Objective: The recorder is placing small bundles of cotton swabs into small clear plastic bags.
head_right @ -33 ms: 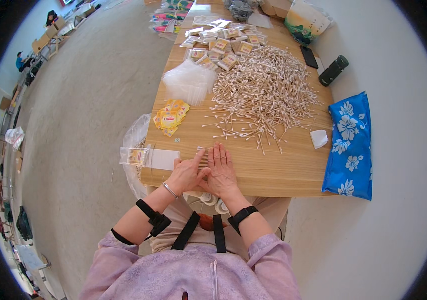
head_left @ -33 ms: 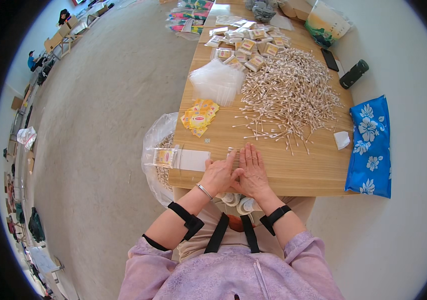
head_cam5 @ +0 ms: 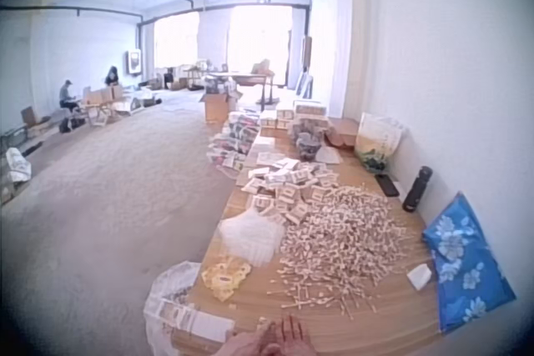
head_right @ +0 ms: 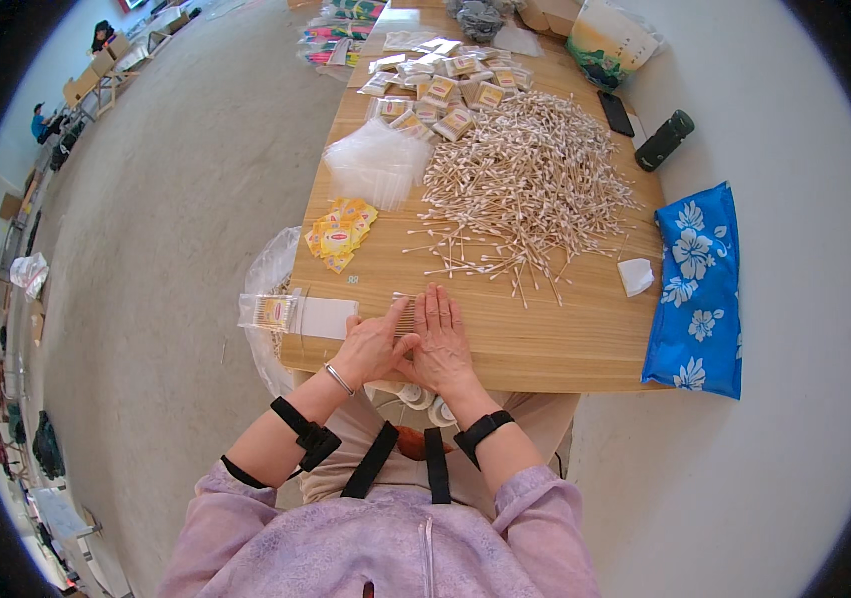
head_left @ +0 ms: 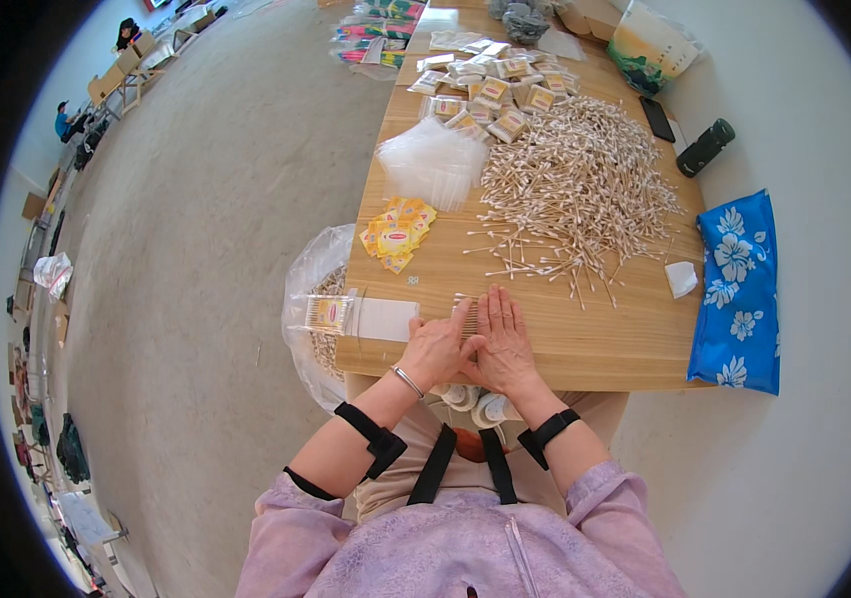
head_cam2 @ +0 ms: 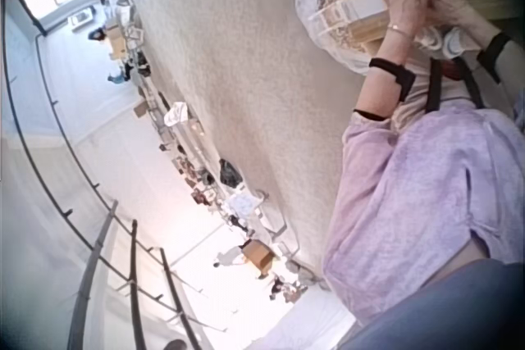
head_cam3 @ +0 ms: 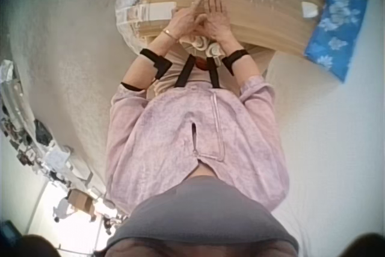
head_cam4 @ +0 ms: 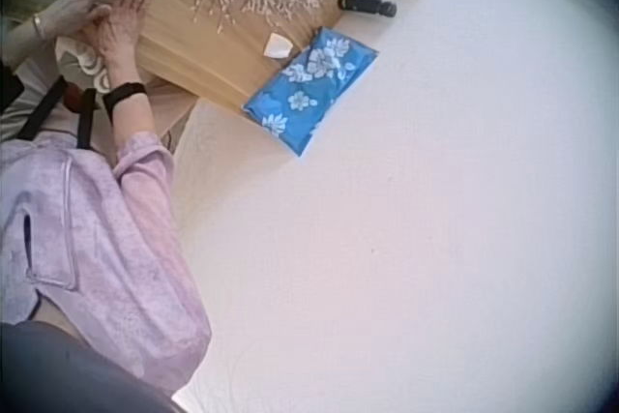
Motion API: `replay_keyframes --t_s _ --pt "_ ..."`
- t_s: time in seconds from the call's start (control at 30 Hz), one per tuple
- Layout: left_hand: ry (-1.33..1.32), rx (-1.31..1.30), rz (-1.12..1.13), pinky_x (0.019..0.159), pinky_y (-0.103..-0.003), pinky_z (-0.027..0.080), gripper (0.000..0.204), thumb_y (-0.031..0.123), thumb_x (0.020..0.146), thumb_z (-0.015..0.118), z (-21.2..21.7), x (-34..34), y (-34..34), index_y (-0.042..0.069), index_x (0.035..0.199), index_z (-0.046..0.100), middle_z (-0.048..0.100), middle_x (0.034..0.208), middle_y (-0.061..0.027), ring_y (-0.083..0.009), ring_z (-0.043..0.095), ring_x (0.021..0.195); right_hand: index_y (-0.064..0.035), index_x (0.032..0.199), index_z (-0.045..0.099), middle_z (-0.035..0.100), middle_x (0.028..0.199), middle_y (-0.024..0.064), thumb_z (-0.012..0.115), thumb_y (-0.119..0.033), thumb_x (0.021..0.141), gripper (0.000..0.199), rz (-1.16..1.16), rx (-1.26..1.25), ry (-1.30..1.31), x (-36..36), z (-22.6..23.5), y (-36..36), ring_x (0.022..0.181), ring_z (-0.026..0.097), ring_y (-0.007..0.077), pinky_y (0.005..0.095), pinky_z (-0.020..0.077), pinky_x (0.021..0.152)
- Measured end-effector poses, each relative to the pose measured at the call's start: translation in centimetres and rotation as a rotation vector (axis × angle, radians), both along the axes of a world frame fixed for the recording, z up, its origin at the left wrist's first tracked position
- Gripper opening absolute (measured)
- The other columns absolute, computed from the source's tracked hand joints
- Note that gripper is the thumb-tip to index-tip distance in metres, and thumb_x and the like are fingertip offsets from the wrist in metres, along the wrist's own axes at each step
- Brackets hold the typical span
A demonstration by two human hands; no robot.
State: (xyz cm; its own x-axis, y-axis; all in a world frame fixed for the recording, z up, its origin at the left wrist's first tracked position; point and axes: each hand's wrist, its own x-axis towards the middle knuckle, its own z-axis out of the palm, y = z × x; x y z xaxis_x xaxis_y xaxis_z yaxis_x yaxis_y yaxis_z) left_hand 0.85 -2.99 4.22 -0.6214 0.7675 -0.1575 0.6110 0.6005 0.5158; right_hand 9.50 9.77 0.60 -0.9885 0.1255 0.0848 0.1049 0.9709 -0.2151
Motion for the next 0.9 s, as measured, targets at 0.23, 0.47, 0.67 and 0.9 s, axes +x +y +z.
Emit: replay_keyframes --t_s 0.23,0.47,0.67,0.9 --pt "-0.024 -0.010 0.013 0.079 -0.045 0.039 0.053 0.036 0.088 0.056 0.0 -0.2 0.2 0.007 0.131 0.041 0.066 0.085 -0.0194 -0.0340 0.064 0.085 0.0088 0.141 0.021 0.013 0.150 0.0274 0.059 -0.060 0.073 0.104 -0.014 0.035 -0.005 0.0 0.1 0.0 0.142 0.009 0.0373 0.0468 0.0065 0.115" --pt "0.042 0.338 0.213 0.071 -0.037 0.048 0.025 0.014 0.082 0.064 -1.2 -4.0 1.4 0.007 0.105 0.060 0.063 0.079 -0.0146 -0.0304 0.062 0.076 0.0096 0.140 0.022 0.016 0.149 0.0281 0.060 -0.064 0.073 0.107 -0.016 -0.085 -0.003 0.1 1.0 -0.1 0.142 0.009 0.0376 0.0478 0.0070 0.115" --pt "0.037 0.341 0.071 0.070 -0.036 0.049 0.010 0.007 0.078 0.065 -2.2 -5.7 3.0 0.003 0.087 0.065 0.058 0.086 -0.0142 -0.0302 0.058 0.083 0.0087 0.142 0.021 0.016 0.150 0.0269 0.059 -0.064 0.073 0.107 -0.032 -0.081 -0.019 0.1 0.9 -0.3 0.142 0.008 0.0371 0.0471 0.0056 0.115" --pt "-0.357 0.812 0.372 0.096 -0.033 0.041 0.029 0.010 0.092 0.051 -4.9 -2.2 2.0 -0.001 0.120 0.054 0.053 0.121 -0.0149 -0.0250 0.053 0.112 0.0097 0.141 0.019 0.015 0.149 0.0278 0.061 -0.059 0.075 0.104 -0.048 -0.145 -0.010 0.2 1.1 -0.3 0.142 0.009 0.0384 0.0464 0.0070 0.115"
